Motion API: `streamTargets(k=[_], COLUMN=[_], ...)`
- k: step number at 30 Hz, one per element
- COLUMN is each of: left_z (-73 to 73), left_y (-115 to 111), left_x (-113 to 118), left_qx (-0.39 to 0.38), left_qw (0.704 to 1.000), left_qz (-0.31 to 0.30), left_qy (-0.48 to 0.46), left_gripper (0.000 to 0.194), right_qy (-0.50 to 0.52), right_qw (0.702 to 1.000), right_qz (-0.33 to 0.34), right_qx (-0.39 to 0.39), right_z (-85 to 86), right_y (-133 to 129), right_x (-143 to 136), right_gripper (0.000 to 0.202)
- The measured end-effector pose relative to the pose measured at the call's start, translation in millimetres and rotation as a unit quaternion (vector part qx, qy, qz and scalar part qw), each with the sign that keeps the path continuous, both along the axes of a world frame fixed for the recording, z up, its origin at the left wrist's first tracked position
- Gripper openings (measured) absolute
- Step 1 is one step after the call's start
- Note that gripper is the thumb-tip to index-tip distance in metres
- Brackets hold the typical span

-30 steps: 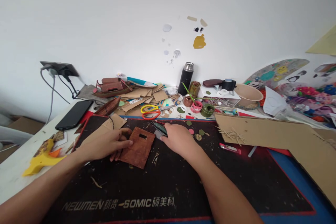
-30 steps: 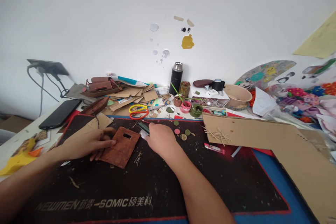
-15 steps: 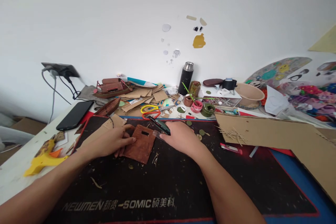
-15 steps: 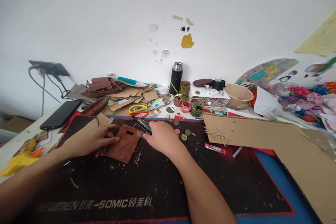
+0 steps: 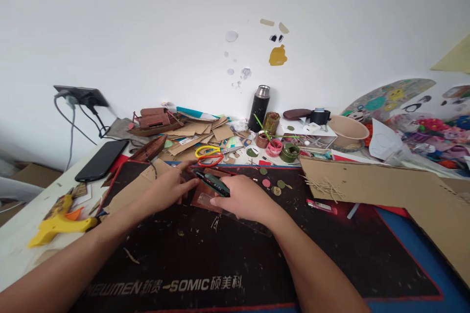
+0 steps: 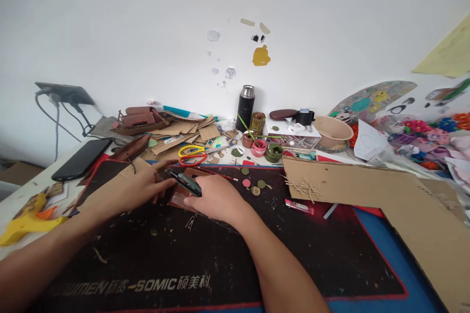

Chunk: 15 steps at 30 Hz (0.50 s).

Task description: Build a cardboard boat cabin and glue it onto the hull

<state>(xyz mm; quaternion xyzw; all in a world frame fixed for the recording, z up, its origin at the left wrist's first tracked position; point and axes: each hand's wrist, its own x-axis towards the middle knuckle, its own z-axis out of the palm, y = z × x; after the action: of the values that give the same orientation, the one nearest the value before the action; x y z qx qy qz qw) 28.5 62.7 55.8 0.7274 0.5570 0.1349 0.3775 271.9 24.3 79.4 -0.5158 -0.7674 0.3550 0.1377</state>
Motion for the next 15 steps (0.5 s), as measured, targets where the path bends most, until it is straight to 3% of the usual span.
streamTargets(k=[3,6,9,12,15], left_z=[17.8,23.5,16.4,9.1,10.0], left_y=[-11.2,-27.3,-39.9,-41.8,-35.4], left_x=[-6.6,-7.0,1.9,9.1,2.6], left_qx=[0.112,0.01,-0.095,-0.109,-0.102], left_qw=[0.992,0.999,0.98,0.975,0.982], left_qz=[0.038,-0.029,-0.072,-0.04,-0.03], left_qy=[0.038,-0.044,-0.161,-0.191,-0.158], left_gripper=[0.066,0.067,0.069,0.059,0.055], right_qy=[0.071,0.138,0.178,0.189,0.212], right_qw=[0.996,0.986,0.977,0.973,0.969], right_qz=[-0.017,-0.021,-0.014,-0.005,-0.006], right_qx=[-0.055,-0.091,-0.117,-0.132,-0.127], right_z=[0.3,-1.7,-8.5,-17.5,-22.2], right_y=[-2.2,-3.5,-3.5,-2.0,0.6], right_x=[-1.2,-3.0,-7.2,-11.7,-12.5], right_gripper=[0.014,0.014,0.015,0.015,0.011])
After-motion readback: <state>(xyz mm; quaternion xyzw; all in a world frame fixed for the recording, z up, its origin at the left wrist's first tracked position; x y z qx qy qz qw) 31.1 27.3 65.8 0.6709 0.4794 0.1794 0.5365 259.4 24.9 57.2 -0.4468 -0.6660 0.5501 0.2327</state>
